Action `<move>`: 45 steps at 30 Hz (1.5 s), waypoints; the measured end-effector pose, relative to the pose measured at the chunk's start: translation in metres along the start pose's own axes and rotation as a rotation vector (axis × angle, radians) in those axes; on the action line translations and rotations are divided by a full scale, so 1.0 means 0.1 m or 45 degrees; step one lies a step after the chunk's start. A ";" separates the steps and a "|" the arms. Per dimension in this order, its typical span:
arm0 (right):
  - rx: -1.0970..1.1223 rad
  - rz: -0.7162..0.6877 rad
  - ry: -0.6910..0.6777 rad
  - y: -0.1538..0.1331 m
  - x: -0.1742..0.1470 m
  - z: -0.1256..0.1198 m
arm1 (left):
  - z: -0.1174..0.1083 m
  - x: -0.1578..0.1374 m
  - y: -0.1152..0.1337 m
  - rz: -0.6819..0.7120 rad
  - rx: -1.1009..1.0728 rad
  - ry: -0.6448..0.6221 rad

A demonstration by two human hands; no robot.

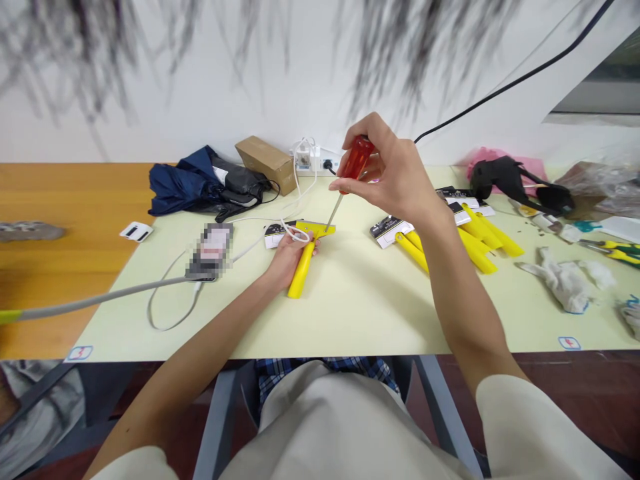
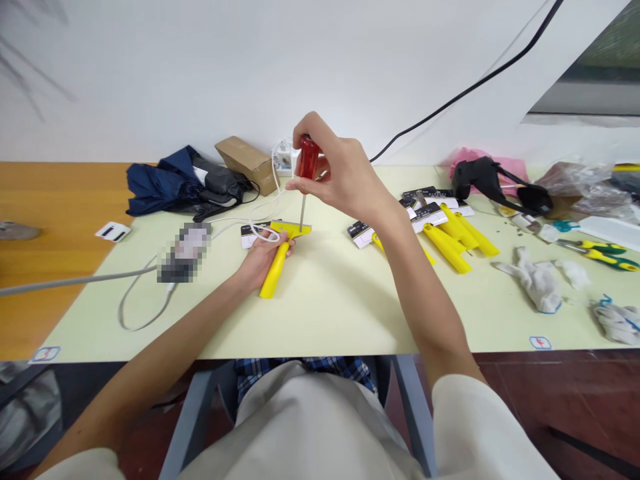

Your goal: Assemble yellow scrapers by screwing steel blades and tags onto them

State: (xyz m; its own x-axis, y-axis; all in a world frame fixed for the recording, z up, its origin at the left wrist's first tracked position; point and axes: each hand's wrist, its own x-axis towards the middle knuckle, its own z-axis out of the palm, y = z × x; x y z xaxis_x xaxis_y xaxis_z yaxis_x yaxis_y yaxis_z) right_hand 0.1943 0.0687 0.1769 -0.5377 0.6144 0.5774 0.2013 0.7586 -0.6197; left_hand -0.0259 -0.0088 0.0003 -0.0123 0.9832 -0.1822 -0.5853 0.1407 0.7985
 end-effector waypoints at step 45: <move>-0.219 0.164 -0.246 -0.40 -0.06 -0.11 | -0.01 0.03 -0.01 0.029 0.020 0.030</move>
State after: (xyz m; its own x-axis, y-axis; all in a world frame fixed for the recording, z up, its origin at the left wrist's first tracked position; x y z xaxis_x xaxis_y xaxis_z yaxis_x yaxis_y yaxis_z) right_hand 0.1984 0.0370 0.2039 -0.6412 0.6678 0.3780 0.4051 0.7130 -0.5724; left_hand -0.0259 -0.0058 -0.0020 -0.0443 0.9832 -0.1772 -0.5717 0.1205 0.8115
